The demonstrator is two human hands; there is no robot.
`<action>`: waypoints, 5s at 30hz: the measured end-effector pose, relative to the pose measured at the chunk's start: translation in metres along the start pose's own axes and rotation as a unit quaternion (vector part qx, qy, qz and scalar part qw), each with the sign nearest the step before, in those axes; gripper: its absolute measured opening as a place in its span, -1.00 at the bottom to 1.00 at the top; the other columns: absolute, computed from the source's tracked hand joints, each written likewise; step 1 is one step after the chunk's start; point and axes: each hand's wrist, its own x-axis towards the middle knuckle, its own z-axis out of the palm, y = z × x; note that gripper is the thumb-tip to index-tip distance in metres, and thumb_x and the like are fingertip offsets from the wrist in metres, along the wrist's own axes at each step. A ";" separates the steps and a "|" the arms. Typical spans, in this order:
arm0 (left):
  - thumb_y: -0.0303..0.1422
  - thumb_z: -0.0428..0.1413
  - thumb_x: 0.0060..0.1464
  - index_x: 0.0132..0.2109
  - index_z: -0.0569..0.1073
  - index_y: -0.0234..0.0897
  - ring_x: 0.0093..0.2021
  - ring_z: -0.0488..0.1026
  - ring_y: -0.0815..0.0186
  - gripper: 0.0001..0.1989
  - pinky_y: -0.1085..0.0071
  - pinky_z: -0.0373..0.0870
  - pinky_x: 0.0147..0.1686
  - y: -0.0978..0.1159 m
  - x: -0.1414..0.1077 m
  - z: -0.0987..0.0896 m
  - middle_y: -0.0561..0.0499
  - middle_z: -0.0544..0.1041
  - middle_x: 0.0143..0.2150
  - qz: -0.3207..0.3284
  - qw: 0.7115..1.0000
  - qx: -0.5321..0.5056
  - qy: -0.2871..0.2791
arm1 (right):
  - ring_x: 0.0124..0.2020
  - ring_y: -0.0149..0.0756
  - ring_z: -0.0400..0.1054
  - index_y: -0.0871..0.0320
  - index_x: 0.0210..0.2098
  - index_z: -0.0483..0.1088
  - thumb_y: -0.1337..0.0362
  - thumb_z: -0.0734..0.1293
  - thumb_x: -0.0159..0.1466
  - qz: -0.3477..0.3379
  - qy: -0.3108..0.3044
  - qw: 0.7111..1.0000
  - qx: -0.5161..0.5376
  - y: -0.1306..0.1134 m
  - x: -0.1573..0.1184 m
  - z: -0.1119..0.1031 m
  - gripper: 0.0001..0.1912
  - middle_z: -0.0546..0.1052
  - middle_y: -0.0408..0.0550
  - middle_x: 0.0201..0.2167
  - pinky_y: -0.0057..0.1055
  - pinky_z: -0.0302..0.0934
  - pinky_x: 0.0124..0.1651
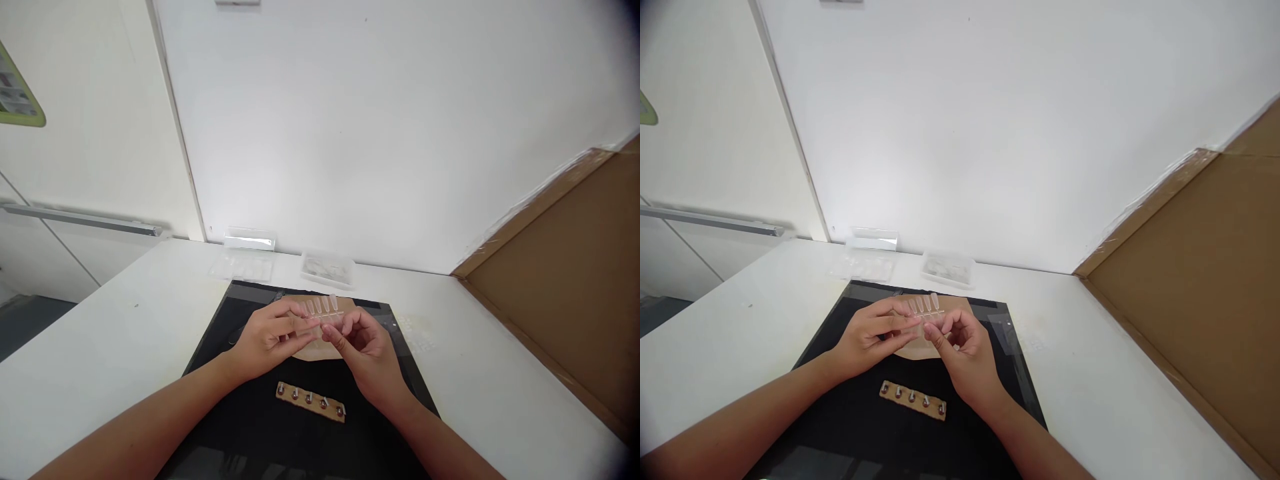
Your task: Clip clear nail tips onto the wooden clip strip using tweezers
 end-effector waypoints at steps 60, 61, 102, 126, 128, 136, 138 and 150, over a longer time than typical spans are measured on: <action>-0.40 0.26 0.27 0.12 0.57 -0.21 -0.43 0.47 0.50 -0.71 0.60 0.50 -0.50 0.003 -0.004 0.004 -0.04 0.60 -0.12 -0.061 0.997 0.052 0.018 | -0.30 -0.34 0.35 0.03 -0.14 0.32 0.06 0.55 0.25 0.027 -0.038 0.999 -0.016 0.005 0.001 -0.005 -0.61 0.49 -0.17 -0.31 -0.40 0.21 -0.28; -0.40 0.26 0.27 0.13 0.56 -0.21 -0.43 0.47 0.51 -0.71 0.59 0.50 -0.51 0.003 -0.004 0.003 -0.05 0.59 -0.09 -0.055 0.996 0.062 0.014 | -0.32 -0.35 0.34 0.03 -0.14 0.31 0.06 0.56 0.25 0.027 -0.037 0.999 -0.018 0.005 0.000 -0.005 -0.60 0.49 -0.18 -0.32 -0.40 0.21 -0.29; -0.49 0.15 0.32 0.21 0.49 -0.35 0.27 0.49 0.01 -0.66 0.10 0.62 0.13 0.019 -0.004 -0.010 -0.18 0.55 0.26 0.179 0.931 0.316 -0.041 | -0.38 -0.36 0.43 0.09 -0.44 0.32 0.08 0.64 0.11 0.106 -0.096 0.988 0.053 -0.011 0.000 -0.001 -0.56 0.48 -0.22 -0.46 -0.35 0.39 -0.25; -0.58 0.09 0.31 0.14 0.49 -0.31 0.00 0.57 0.22 -0.69 0.19 0.63 0.07 0.010 0.000 -0.002 -0.12 0.64 -0.02 0.126 0.976 0.156 -0.089 | -0.35 -0.28 0.45 0.08 -0.44 0.43 0.08 0.61 0.14 0.030 -0.095 0.992 -0.082 -0.003 0.009 -0.017 -0.66 0.54 -0.15 -0.43 -0.31 0.37 -0.28; -0.56 0.11 0.31 0.17 0.48 -0.30 0.00 0.56 0.21 -0.67 0.21 0.64 0.03 0.009 -0.001 -0.002 -0.13 0.64 -0.01 0.121 0.976 0.160 -0.088 | -0.35 -0.27 0.46 0.08 -0.42 0.45 0.06 0.60 0.15 0.024 -0.091 0.990 -0.109 -0.002 0.010 -0.018 -0.68 0.56 -0.14 -0.42 -0.30 0.36 -0.28; -0.53 0.21 0.26 0.16 0.51 -0.23 -0.01 0.57 0.22 -0.65 0.23 0.62 0.01 0.001 -0.004 0.002 -0.10 0.65 0.02 0.086 0.981 0.166 -0.050 | -0.29 -0.21 0.55 0.08 -0.33 0.43 0.03 0.56 0.21 0.012 -0.077 0.990 -0.120 -0.002 0.010 -0.019 -0.67 0.65 -0.06 -0.34 -0.30 0.35 -0.27; -0.54 0.22 0.25 0.13 0.52 -0.23 -0.01 0.57 0.23 -0.67 0.23 0.61 0.01 0.000 -0.004 0.001 -0.09 0.64 0.02 0.086 0.982 0.164 -0.039 | -0.28 -0.22 0.55 0.07 -0.27 0.41 0.05 0.55 0.23 0.002 -0.077 0.990 -0.118 -0.003 0.009 -0.017 -0.68 0.65 -0.06 -0.31 -0.32 0.34 -0.29; -0.56 0.20 0.26 0.12 0.54 -0.25 -0.06 0.57 0.24 -0.68 0.27 0.62 -0.05 0.003 -0.002 0.000 -0.09 0.63 -0.11 0.081 0.981 0.178 -0.011 | -0.29 -0.31 0.52 -0.03 0.00 0.44 0.16 0.55 0.28 -0.206 -0.095 0.931 -0.287 0.000 0.004 -0.023 -0.65 0.64 -0.15 -0.22 -0.42 0.38 -0.34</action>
